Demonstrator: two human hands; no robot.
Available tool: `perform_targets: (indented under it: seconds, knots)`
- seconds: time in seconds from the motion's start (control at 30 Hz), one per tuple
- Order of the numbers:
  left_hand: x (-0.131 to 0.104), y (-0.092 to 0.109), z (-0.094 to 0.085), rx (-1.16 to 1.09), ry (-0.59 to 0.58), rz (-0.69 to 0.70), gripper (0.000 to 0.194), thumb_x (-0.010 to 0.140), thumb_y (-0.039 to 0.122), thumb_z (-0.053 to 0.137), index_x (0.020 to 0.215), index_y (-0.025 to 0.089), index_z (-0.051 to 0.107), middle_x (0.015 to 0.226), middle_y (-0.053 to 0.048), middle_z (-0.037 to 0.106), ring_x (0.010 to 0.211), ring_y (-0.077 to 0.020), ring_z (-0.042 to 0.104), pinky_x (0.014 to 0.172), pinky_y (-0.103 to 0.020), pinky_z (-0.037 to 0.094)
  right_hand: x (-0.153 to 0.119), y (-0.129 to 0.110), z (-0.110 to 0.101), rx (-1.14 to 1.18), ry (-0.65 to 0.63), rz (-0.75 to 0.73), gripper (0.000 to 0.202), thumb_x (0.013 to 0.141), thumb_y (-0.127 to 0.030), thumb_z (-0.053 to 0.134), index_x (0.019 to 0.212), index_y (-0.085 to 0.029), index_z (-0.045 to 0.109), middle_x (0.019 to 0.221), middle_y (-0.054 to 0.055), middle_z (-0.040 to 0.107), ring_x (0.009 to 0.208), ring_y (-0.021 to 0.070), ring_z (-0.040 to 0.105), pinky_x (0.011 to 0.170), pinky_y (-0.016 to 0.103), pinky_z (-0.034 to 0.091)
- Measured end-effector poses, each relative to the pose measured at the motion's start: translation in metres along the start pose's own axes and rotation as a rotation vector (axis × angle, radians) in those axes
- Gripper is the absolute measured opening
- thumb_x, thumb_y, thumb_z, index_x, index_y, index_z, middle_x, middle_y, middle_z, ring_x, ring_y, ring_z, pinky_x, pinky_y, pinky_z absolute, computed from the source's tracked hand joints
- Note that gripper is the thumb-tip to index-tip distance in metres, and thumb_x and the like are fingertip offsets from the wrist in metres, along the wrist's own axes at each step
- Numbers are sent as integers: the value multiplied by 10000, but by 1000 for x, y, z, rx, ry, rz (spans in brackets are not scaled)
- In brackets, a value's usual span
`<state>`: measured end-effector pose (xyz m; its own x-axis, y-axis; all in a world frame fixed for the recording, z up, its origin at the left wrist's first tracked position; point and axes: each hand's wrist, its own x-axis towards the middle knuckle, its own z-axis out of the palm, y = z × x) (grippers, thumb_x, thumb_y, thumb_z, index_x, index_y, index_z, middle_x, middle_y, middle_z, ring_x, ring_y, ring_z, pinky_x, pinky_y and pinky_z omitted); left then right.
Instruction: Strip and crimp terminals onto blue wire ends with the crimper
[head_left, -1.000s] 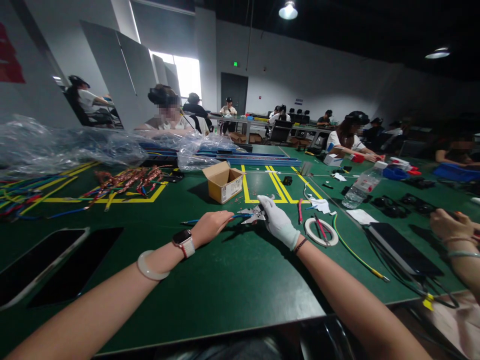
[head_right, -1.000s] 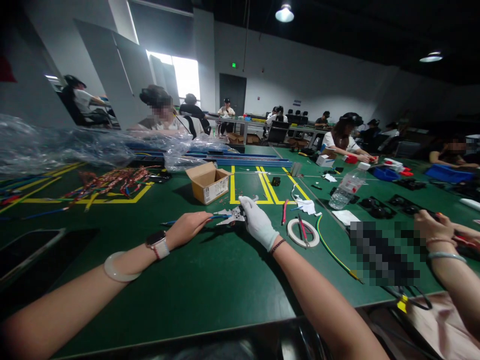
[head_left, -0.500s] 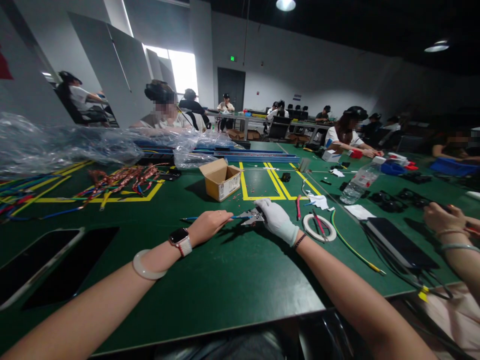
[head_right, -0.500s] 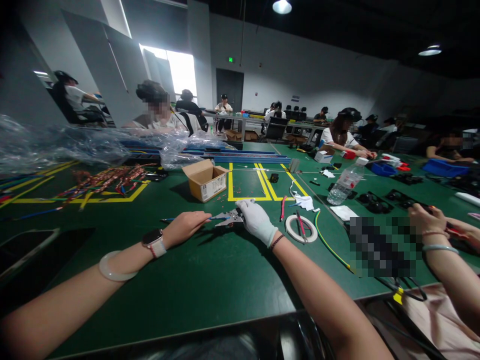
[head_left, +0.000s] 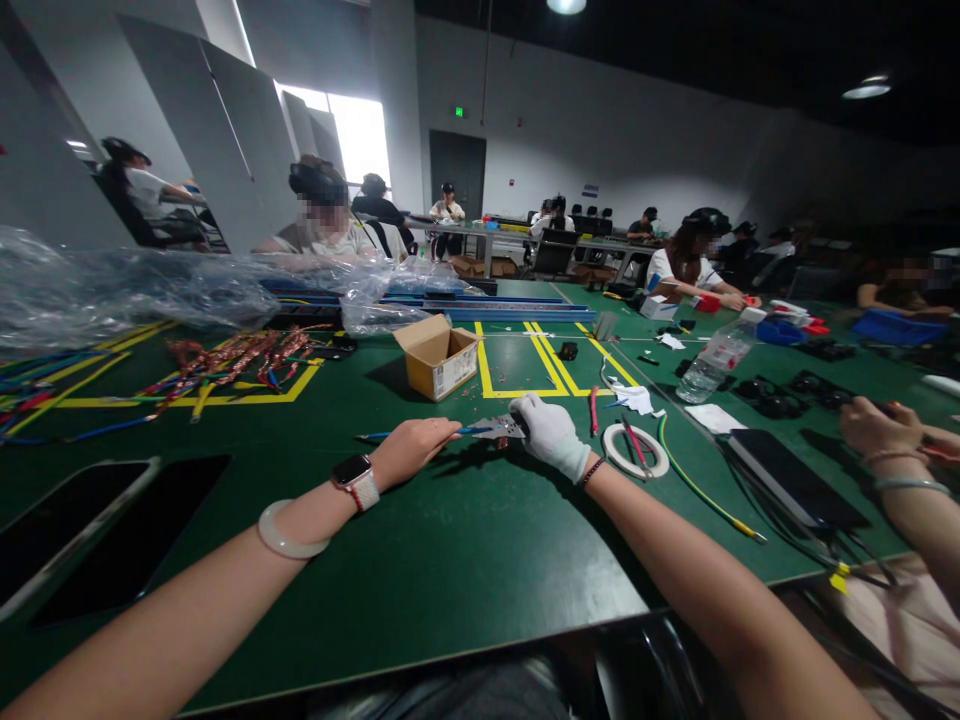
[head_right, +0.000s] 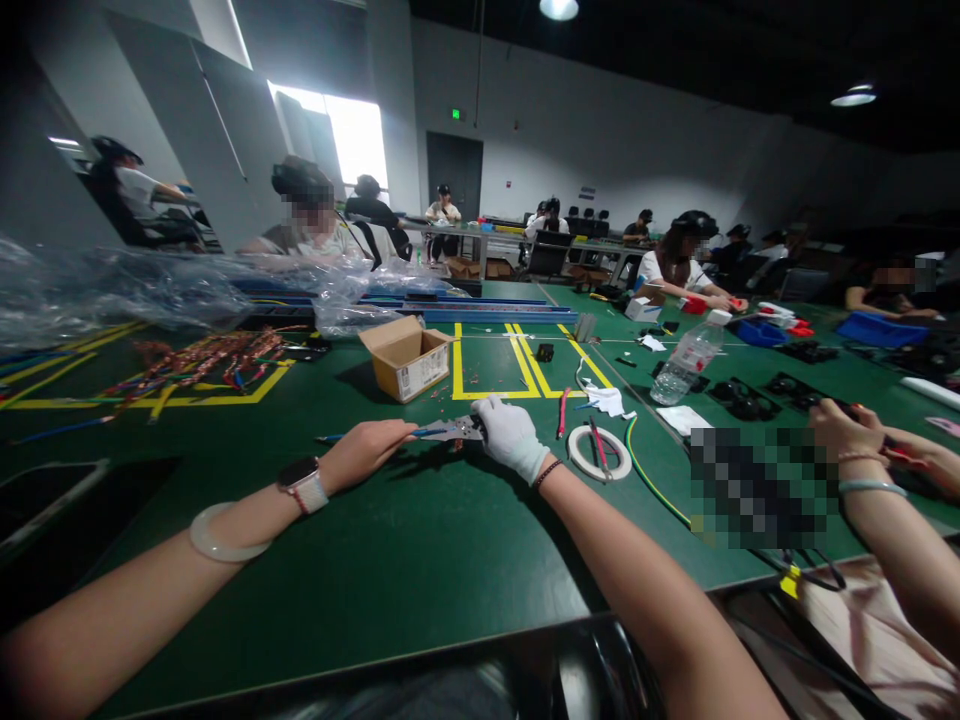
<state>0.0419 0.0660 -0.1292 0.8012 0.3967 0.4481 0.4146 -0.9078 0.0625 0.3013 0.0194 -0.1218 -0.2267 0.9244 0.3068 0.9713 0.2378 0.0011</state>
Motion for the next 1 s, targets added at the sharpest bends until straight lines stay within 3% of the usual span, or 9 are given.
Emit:
perform_targets:
  seconds: [0.23, 0.4, 0.5, 0.67, 1.0]
  knots:
    - [1, -2, 1, -2, 16, 9, 357, 1005, 313, 308, 1042, 141, 619, 912, -90, 694, 828, -192, 664, 722, -287, 511, 0, -1, -1, 12, -6, 18, 311, 857, -281, 514, 1151, -183, 549, 1087, 112, 604, 827, 210, 605, 685, 282, 419]
    - [1, -1, 1, -3, 22, -10, 354, 1007, 318, 308, 1038, 151, 619, 934, -82, 699, 847, -186, 667, 746, -285, 514, 2, 8, 7, 81, 151, -103, 275, 793, -254, 578, 1058, -182, 593, 991, 99, 621, 1029, 272, 513, 899, 390, 385]
    - [1, 1, 1, -7, 15, 2, 357, 1006, 328, 310, 1058, 152, 617, 942, -84, 701, 854, -186, 669, 753, -288, 517, 4, 14, 14, 208, 233, -207, 285, 766, -195, 573, 1051, -192, 571, 1045, 83, 608, 1113, 264, 479, 993, 444, 335]
    - [1, 3, 0, -14, 2, 32, 368, 1008, 328, 304, 1067, 137, 612, 934, -89, 702, 829, -188, 670, 726, -285, 515, 6, 19, 19, 374, 162, -276, 236, 790, -163, 546, 1025, -152, 548, 1003, 107, 602, 911, 205, 545, 856, 342, 439]
    - [0, 1, 1, -19, -13, 46, 397, 1014, 355, 276, 1049, 134, 605, 916, -81, 696, 817, -182, 666, 714, -273, 500, 9, 23, 25, 362, 192, -313, 215, 793, -292, 612, 949, -158, 548, 892, 93, 569, 817, 211, 498, 765, 332, 436]
